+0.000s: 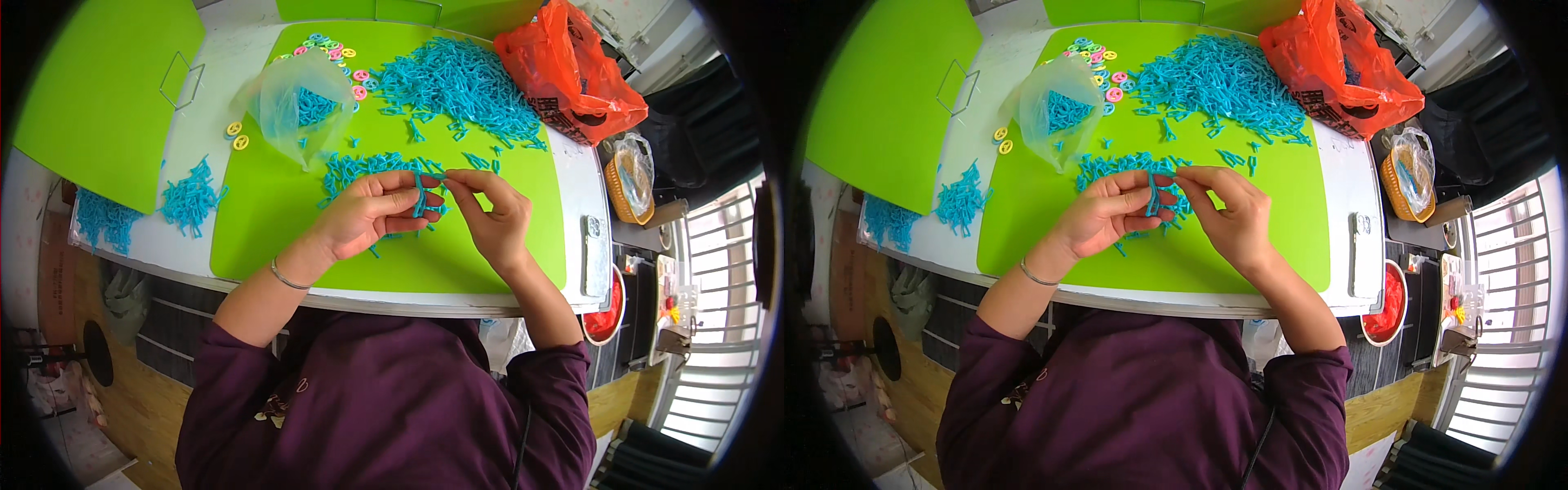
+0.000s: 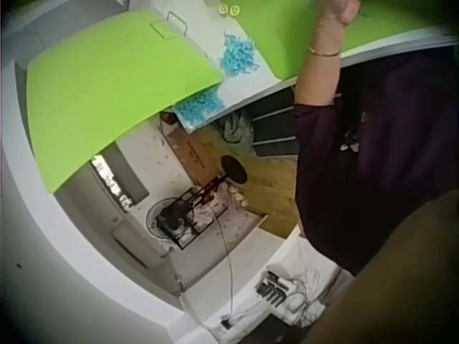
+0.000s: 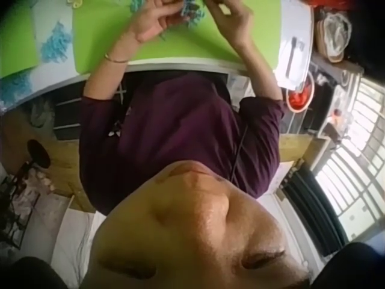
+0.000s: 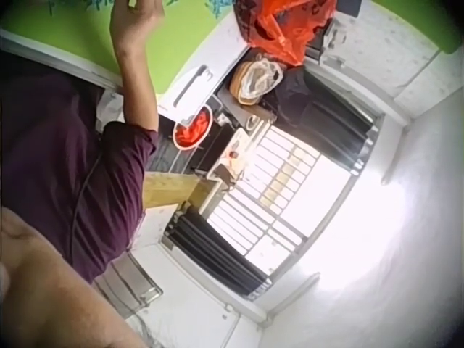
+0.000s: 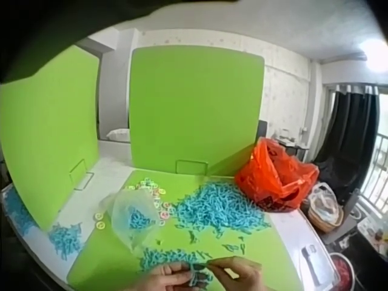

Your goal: Assemble small plastic toy components by hand at a workstation.

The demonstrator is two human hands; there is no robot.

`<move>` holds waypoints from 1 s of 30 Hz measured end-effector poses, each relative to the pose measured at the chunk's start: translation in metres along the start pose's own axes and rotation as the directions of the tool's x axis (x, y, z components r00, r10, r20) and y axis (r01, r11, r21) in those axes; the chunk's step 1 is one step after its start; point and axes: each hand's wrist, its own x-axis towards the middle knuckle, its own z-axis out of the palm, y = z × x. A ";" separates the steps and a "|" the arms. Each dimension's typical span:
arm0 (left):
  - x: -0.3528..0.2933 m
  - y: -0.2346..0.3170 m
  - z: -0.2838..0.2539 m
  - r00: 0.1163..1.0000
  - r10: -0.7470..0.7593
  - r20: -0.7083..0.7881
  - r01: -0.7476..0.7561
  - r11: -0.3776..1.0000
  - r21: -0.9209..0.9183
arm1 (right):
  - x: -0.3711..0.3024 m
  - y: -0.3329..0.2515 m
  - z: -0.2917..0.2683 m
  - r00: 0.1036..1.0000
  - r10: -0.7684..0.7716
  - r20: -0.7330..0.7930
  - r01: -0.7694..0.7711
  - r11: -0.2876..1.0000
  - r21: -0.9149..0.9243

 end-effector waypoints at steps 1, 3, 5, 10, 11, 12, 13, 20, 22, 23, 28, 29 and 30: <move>0.001 -0.002 0.000 1.000 0.024 -0.012 -0.023 0.997 0.080 | 0.000 -0.001 -0.001 0.998 -0.068 0.010 0.069 0.996 -0.062; 0.003 -0.009 0.002 0.990 0.132 -0.050 -0.117 0.965 0.233 | -0.001 0.001 0.002 0.999 -0.039 0.016 0.039 0.999 -0.035; 0.004 -0.015 0.004 0.967 0.245 -0.072 -0.200 0.901 0.385 | -0.002 0.002 0.004 1.000 -0.011 0.023 0.011 1.000 -0.005; 0.001 -0.013 0.006 0.800 0.586 0.128 -0.373 0.319 0.871 | 0.003 0.022 -0.001 0.652 0.542 0.530 -0.738 0.294 0.607; 0.002 -0.013 0.005 0.799 0.587 0.128 -0.373 0.318 0.871 | 0.004 0.024 -0.003 0.540 0.502 0.676 -0.795 0.040 0.605; 0.004 -0.014 0.003 0.814 0.570 0.112 -0.409 0.426 0.807 | 0.004 0.024 -0.003 0.552 0.479 0.682 -0.798 0.066 0.599; 0.004 -0.014 0.001 0.830 0.550 0.096 -0.435 0.529 0.728 | 0.005 0.021 -0.003 0.551 0.479 0.684 -0.799 0.065 0.598; 0.000 0.015 -0.008 0.872 0.445 -0.205 -0.392 0.885 0.253 | 0.017 0.061 -0.006 0.932 0.296 0.207 -0.286 0.955 -0.078; 0.001 0.018 -0.012 0.877 0.425 -0.226 -0.367 0.894 0.258 | 0.012 0.072 -0.006 0.974 0.155 0.167 -0.107 0.959 -0.263; 0.001 0.018 -0.013 0.880 0.405 -0.250 -0.340 0.903 0.264 | 0.008 0.070 -0.006 0.954 0.186 0.233 -0.128 0.962 -0.243; 0.003 0.013 -0.010 0.901 0.348 -0.260 -0.221 0.883 0.415 | 0.001 0.066 -0.005 0.924 0.060 0.379 0.059 0.954 -0.295; 0.003 0.012 -0.011 0.892 0.344 -0.292 -0.184 0.869 0.459 | 0.001 0.067 -0.006 0.915 0.055 0.400 0.064 0.958 -0.279; 0.003 0.011 -0.013 0.892 0.345 -0.293 -0.185 0.869 0.459 | 0.001 0.067 -0.007 0.906 0.050 0.421 0.069 0.963 -0.262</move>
